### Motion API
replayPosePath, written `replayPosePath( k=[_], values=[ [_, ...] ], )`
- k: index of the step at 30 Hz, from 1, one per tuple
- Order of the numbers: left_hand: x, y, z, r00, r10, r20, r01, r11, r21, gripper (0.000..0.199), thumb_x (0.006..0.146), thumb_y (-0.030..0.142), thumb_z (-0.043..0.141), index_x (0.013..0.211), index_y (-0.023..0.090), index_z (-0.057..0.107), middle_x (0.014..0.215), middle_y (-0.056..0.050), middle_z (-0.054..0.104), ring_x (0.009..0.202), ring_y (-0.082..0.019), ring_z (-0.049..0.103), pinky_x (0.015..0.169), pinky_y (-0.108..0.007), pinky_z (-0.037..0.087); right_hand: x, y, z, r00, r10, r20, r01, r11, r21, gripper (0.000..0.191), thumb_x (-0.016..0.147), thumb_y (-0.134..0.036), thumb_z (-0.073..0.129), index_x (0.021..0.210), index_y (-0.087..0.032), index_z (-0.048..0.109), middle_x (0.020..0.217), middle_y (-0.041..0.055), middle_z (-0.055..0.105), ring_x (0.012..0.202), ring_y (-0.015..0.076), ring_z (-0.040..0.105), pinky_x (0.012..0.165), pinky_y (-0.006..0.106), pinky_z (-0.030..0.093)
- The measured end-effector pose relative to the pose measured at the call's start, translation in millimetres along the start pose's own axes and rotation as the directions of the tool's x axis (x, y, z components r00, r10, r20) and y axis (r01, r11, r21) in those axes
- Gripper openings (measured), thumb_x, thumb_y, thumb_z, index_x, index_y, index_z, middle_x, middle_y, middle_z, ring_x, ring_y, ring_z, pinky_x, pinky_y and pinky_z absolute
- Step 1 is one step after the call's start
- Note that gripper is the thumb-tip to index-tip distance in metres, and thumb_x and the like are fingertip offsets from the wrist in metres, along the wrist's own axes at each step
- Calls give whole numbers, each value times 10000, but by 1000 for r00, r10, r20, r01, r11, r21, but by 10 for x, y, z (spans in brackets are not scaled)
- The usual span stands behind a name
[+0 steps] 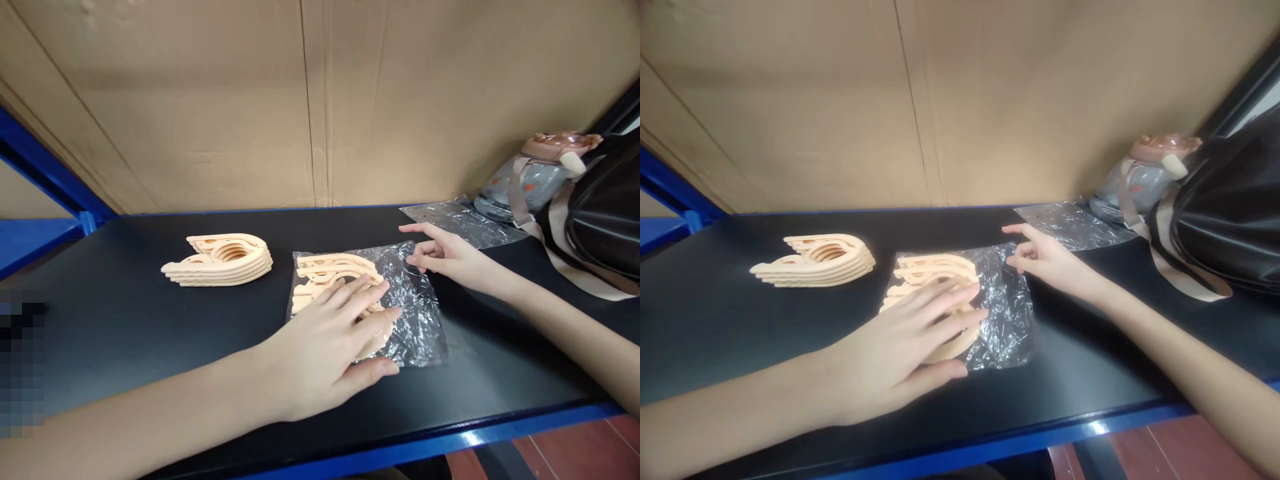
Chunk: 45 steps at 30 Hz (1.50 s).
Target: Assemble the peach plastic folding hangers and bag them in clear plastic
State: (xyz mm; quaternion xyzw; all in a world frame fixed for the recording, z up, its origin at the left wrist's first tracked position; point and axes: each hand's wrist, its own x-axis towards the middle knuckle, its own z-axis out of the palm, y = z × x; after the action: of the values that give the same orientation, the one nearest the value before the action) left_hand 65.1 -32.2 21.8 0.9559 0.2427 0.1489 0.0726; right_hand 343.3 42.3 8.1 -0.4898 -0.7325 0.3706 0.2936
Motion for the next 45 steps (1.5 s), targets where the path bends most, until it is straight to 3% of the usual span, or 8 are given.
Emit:
replayPosePath(
  k=[7,12,16,20,24,28,33,45],
  values=[
    [78,10,59,992,82,94,-84,996,22,583,963,515,510,1397,126,514,1549,-188,383,1446,-375,319,1149,-580,321,-22,-294,-52,995,93,-45,-74,947,313,595,807,-322,711,1351,-203,501,607,-55,559,510,102,473,468,254,399],
    [83,-6,81,990,125,69,-125,992,-6,667,925,566,548,1393,93,505,1541,-230,372,1442,-417,307,1138,-615,315,121,-505,117,989,145,12,-136,890,434,557,777,-293,770,1272,-167,550,642,-15,655,557,123,617,570,270,572],
    [70,-19,54,994,104,38,-97,986,-139,643,908,512,610,1348,60,486,1473,-250,461,1422,-364,369,1149,-536,360,217,-559,293,991,132,8,-125,916,381,452,777,-293,780,1169,-163,596,663,19,696,601,155,679,611,301,618],
    [29,-57,73,979,-25,-201,-31,962,-271,530,943,262,590,1400,137,354,1416,-173,500,1390,-215,424,1154,-383,399,230,-507,401,998,64,-30,-49,936,347,392,798,-331,757,1125,-176,608,706,22,721,631,157,700,665,318,619],
    [21,-50,131,958,81,-275,-76,997,29,448,986,159,496,1415,110,380,1444,-157,504,1431,-247,363,1206,-464,312,222,-451,431,999,-46,-13,48,959,280,343,839,-302,687,1156,-195,611,853,44,757,791,193,728,835,402,591],
    [56,28,141,912,305,-275,-208,921,330,314,989,81,441,1283,50,547,1172,-111,712,1179,-247,617,1112,-439,442,203,-418,449,971,-220,91,201,963,178,380,838,-254,659,1211,-215,597,1032,54,733,976,209,698,935,424,538],
    [45,62,136,865,400,-304,-225,850,477,210,953,74,513,1062,38,689,951,-113,759,931,-247,715,924,-369,578,158,-381,487,924,-363,121,381,905,-191,489,893,-287,602,1371,-286,498,1218,61,661,1165,256,581,1046,513,429],
    [-132,79,58,958,199,-207,-155,964,214,266,984,193,463,949,70,696,908,-120,681,877,-237,687,796,-344,597,256,-160,533,925,-248,289,315,925,-215,511,1016,-474,343,1493,-300,405,1616,10,305,1497,233,234,1242,508,128]
  ],
)
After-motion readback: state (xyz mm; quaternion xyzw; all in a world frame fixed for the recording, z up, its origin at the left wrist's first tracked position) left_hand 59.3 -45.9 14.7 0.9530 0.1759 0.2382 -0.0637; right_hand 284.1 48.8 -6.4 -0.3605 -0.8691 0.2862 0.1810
